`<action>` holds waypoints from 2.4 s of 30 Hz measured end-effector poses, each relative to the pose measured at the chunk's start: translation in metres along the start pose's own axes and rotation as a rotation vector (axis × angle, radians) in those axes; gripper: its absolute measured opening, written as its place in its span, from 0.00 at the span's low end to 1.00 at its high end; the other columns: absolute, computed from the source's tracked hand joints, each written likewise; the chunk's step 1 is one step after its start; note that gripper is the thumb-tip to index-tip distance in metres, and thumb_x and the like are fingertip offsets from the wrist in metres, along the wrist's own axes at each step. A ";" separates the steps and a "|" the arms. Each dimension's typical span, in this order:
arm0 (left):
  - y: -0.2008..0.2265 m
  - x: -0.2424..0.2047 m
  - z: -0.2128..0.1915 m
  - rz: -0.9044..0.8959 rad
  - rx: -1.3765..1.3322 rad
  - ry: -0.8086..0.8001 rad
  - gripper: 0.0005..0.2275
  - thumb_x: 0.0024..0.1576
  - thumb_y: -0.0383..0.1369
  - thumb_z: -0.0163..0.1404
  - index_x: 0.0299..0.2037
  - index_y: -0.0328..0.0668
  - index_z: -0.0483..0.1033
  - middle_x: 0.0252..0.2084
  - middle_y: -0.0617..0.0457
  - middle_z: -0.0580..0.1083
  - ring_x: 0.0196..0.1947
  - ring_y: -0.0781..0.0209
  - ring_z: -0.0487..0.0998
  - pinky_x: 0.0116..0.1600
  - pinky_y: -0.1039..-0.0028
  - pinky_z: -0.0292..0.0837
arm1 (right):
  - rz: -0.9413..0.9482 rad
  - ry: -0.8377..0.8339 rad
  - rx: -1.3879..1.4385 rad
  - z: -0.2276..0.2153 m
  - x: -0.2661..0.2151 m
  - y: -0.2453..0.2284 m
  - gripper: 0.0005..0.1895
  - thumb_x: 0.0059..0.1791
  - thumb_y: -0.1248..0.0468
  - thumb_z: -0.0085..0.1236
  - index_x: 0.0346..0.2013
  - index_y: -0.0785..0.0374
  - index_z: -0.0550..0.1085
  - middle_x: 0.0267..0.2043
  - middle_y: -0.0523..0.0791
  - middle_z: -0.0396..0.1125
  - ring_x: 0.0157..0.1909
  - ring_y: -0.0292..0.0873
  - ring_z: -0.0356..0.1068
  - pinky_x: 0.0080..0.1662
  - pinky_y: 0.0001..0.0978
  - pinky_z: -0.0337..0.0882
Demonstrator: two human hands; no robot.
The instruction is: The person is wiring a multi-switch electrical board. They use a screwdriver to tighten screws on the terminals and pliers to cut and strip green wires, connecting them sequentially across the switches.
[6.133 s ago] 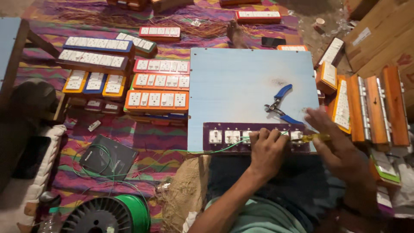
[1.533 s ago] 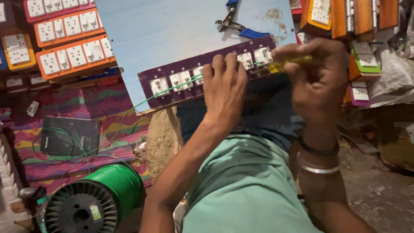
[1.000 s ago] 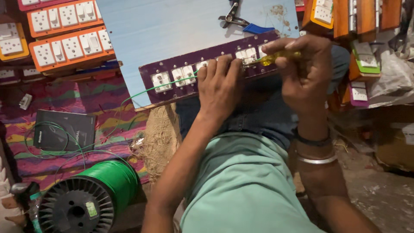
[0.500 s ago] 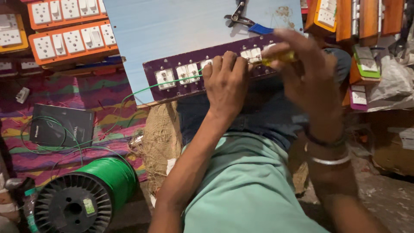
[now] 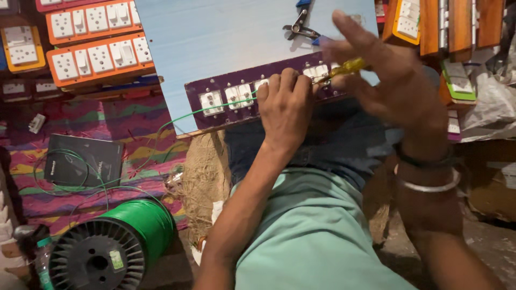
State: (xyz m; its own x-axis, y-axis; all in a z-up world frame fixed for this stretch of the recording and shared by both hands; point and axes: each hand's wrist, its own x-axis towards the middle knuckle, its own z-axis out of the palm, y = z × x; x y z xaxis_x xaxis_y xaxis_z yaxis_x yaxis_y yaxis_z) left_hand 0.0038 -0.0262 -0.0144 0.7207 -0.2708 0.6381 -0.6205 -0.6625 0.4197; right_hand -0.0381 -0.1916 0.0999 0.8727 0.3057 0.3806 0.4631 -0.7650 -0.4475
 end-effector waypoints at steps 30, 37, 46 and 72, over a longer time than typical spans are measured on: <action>0.001 0.000 -0.002 -0.036 0.022 -0.100 0.06 0.59 0.37 0.54 0.36 0.47 0.74 0.40 0.53 0.70 0.43 0.53 0.72 0.48 0.57 0.61 | 0.471 0.011 0.036 0.011 0.011 -0.025 0.35 0.58 0.68 0.52 0.77 0.57 0.48 0.59 0.49 0.72 0.57 0.44 0.76 0.54 0.32 0.77; 0.002 0.002 -0.004 -0.049 0.001 -0.084 0.07 0.57 0.38 0.56 0.36 0.46 0.74 0.40 0.53 0.70 0.42 0.53 0.71 0.48 0.57 0.61 | 0.320 0.062 0.082 0.006 0.011 -0.028 0.35 0.56 0.70 0.52 0.76 0.55 0.52 0.60 0.52 0.71 0.59 0.46 0.74 0.57 0.35 0.76; 0.001 0.006 -0.003 -0.053 -0.006 -0.100 0.08 0.54 0.38 0.59 0.34 0.46 0.75 0.40 0.53 0.70 0.42 0.52 0.72 0.48 0.57 0.62 | 0.371 0.099 0.130 0.014 0.001 -0.015 0.29 0.61 0.69 0.50 0.76 0.54 0.55 0.57 0.47 0.75 0.55 0.41 0.78 0.54 0.33 0.78; -0.002 -0.005 -0.028 0.030 -0.186 -0.060 0.07 0.61 0.31 0.54 0.46 0.42 0.75 0.47 0.50 0.73 0.47 0.54 0.74 0.52 0.61 0.64 | 0.330 0.169 0.149 0.020 -0.004 -0.025 0.20 0.52 0.82 0.48 0.60 0.73 0.67 0.54 0.54 0.74 0.55 0.46 0.78 0.51 0.32 0.78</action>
State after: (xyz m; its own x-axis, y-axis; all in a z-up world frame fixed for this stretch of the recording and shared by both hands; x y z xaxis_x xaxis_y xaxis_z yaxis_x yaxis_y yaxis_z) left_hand -0.0072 -0.0046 -0.0003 0.7149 -0.3332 0.6147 -0.6842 -0.5145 0.5168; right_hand -0.0496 -0.1626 0.0933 0.9465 -0.0497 0.3189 0.1903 -0.7123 -0.6756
